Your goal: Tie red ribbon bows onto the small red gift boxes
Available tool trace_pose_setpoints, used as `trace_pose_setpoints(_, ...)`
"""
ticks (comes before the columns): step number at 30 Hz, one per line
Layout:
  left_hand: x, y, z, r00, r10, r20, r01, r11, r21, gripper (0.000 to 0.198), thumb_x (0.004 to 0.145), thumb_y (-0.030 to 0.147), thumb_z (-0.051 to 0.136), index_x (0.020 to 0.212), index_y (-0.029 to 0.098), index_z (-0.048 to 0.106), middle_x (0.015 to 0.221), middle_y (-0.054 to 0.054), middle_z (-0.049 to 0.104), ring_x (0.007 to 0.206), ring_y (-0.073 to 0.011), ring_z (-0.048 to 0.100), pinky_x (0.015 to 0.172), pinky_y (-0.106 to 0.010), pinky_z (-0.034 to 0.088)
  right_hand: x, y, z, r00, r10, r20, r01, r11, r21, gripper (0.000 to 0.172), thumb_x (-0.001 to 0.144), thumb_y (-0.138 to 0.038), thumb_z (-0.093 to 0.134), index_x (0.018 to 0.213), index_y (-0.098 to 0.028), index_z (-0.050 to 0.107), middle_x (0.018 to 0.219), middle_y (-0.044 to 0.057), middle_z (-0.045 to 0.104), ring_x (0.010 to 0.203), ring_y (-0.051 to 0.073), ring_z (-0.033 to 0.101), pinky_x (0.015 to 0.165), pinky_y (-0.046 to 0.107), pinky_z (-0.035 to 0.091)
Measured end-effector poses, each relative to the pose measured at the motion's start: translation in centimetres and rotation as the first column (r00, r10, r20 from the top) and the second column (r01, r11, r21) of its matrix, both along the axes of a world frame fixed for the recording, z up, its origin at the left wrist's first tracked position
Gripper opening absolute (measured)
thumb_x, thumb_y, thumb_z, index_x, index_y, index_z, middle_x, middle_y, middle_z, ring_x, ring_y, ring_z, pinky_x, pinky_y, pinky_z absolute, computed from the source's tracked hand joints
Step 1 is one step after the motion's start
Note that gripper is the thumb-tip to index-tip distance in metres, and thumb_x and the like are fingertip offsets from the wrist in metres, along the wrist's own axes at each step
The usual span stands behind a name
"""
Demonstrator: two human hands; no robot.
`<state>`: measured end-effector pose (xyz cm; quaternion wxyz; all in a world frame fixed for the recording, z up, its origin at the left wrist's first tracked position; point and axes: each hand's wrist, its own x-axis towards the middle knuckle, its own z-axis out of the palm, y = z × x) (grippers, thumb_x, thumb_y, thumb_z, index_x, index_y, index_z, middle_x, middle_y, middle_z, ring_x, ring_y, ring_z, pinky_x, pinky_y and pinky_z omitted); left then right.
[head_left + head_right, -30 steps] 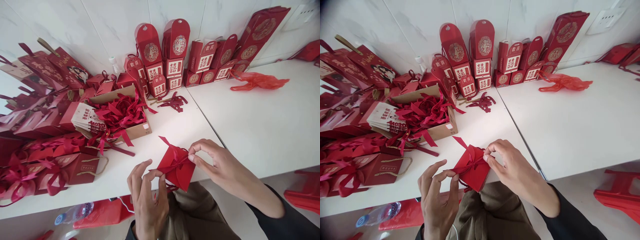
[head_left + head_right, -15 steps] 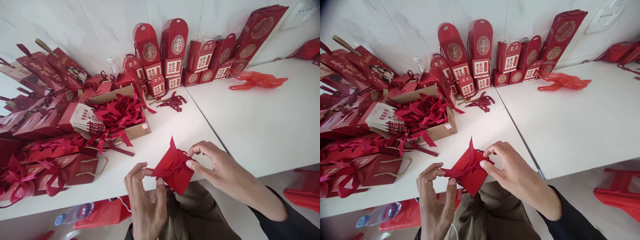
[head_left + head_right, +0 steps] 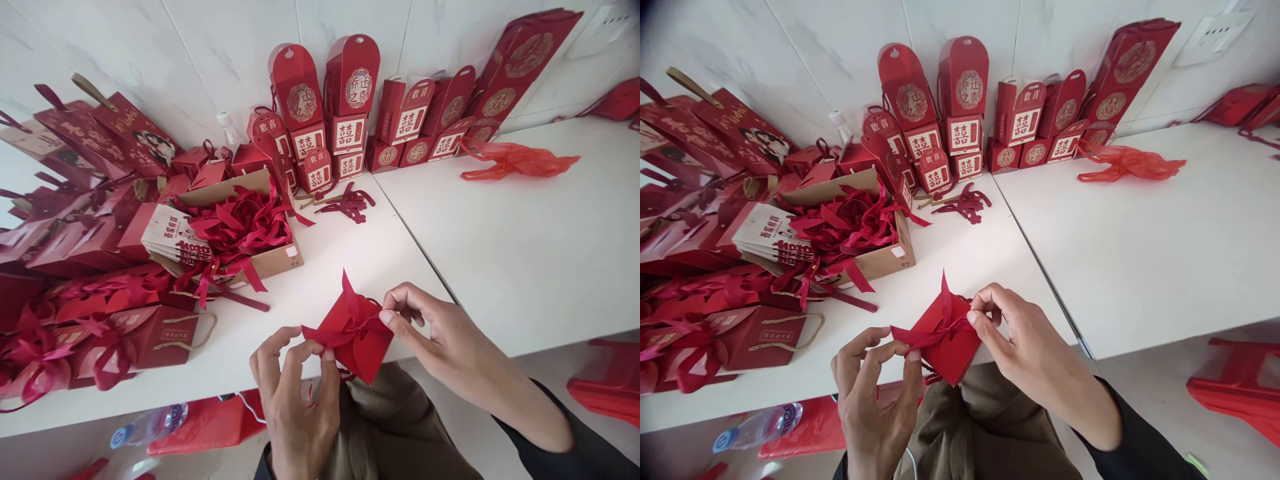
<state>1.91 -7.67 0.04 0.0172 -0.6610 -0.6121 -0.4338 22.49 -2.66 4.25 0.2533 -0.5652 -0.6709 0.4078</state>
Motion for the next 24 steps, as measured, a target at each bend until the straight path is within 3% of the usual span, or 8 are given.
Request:
trace_pose_setpoints(3,-0.1,-0.1,-0.3,0.997,-0.045,0.068,0.049,0.998,-0.05,0.011,0.092,0.013,0.062,0.096,0.022,0.06,0.113,-0.008,0.059,0.108,-0.0236,0.055,0.085,-0.036,0.046,0.0,-0.1,0.0,1.0,-0.002,0.0,0.002,1.0,-0.011,0.032,0.105,-0.055,0.044,0.095,-0.027,0.056,0.08,-0.001,0.06,0.063,0.017,0.048,0.056,0.031,0.039)
trace_pose_setpoints(6,-0.3,-0.2,-0.5,0.976,-0.063,0.209,0.085,0.991,-0.099,0.019,0.097,0.018,0.056,0.116,0.023,0.056,0.122,-0.01,0.059,0.116,-0.0243,0.056,0.089,-0.037,0.049,0.1,0.0,0.1,1.0,0.001,0.013,-0.001,1.0,-0.016,0.034,0.105,-0.057,0.045,0.096,-0.027,0.059,0.085,0.0,0.064,0.068,0.019,0.054,0.057,0.032,0.042)
trace_pose_setpoints(9,-0.7,-0.1,-0.5,0.939,-0.014,0.345,0.087,0.977,-0.197,0.028,0.102,0.024,0.047,0.129,0.025,0.054,0.127,-0.008,0.06,0.117,-0.0215,0.057,0.091,-0.034,0.048,-0.1,0.6,0.3,0.999,-0.023,0.034,0.022,0.999,0.033,0.035,0.105,-0.058,0.045,0.098,-0.029,0.064,0.099,0.002,0.068,0.088,0.022,0.062,0.064,0.032,0.045)
trace_pose_setpoints(12,-1.3,0.2,-0.3,0.9,0.045,0.434,0.101,0.946,-0.309,0.023,0.105,0.031,0.045,0.122,0.028,0.061,0.123,-0.004,0.064,0.114,-0.0191,0.059,0.091,-0.031,0.046,-0.9,1.6,0.1,0.999,-0.031,0.024,0.028,0.995,0.091,0.033,0.105,-0.056,0.048,0.102,-0.031,0.068,0.11,0.003,0.068,0.108,0.024,0.059,0.077,0.035,0.048)
trace_pose_setpoints(15,-1.7,0.5,-0.3,0.864,0.06,0.5,0.148,0.919,-0.366,0.019,0.104,0.038,0.049,0.113,0.028,0.063,0.112,-0.002,0.067,0.103,-0.0178,0.061,0.083,-0.029,0.048,-1.8,2.7,-0.3,1.0,-0.007,-0.026,0.009,0.996,0.094,0.027,0.099,-0.055,0.06,0.105,-0.03,0.068,0.112,0.003,0.068,0.116,0.025,0.057,0.09,0.038,0.048)
trace_pose_setpoints(19,-1.8,0.7,-0.6,0.827,0.018,0.561,0.188,0.933,-0.307,0.015,0.1,0.039,0.059,0.096,0.025,0.064,0.106,-0.003,0.068,0.106,-0.018,0.063,0.088,-0.028,0.05,-2.7,3.4,-0.7,0.998,0.015,-0.054,-0.01,0.996,0.086,0.016,0.096,-0.042,0.065,0.096,-0.026,0.069,0.105,0.002,0.069,0.102,0.023,0.063,0.084,0.036,0.048)
trace_pose_setpoints(24,-1.3,0.6,-0.9,0.721,0.091,0.687,0.183,0.931,-0.315,0.021,0.103,0.044,0.052,0.1,0.024,0.057,0.112,-0.007,0.074,0.114,-0.0203,0.068,0.094,-0.033,0.054,-2.6,3.4,-0.7,0.986,-0.029,-0.166,0.03,1.0,0.005,0.021,0.101,-0.04,0.057,0.091,-0.023,0.062,0.089,0.0,0.067,0.079,0.017,0.062,0.062,0.029,0.044)
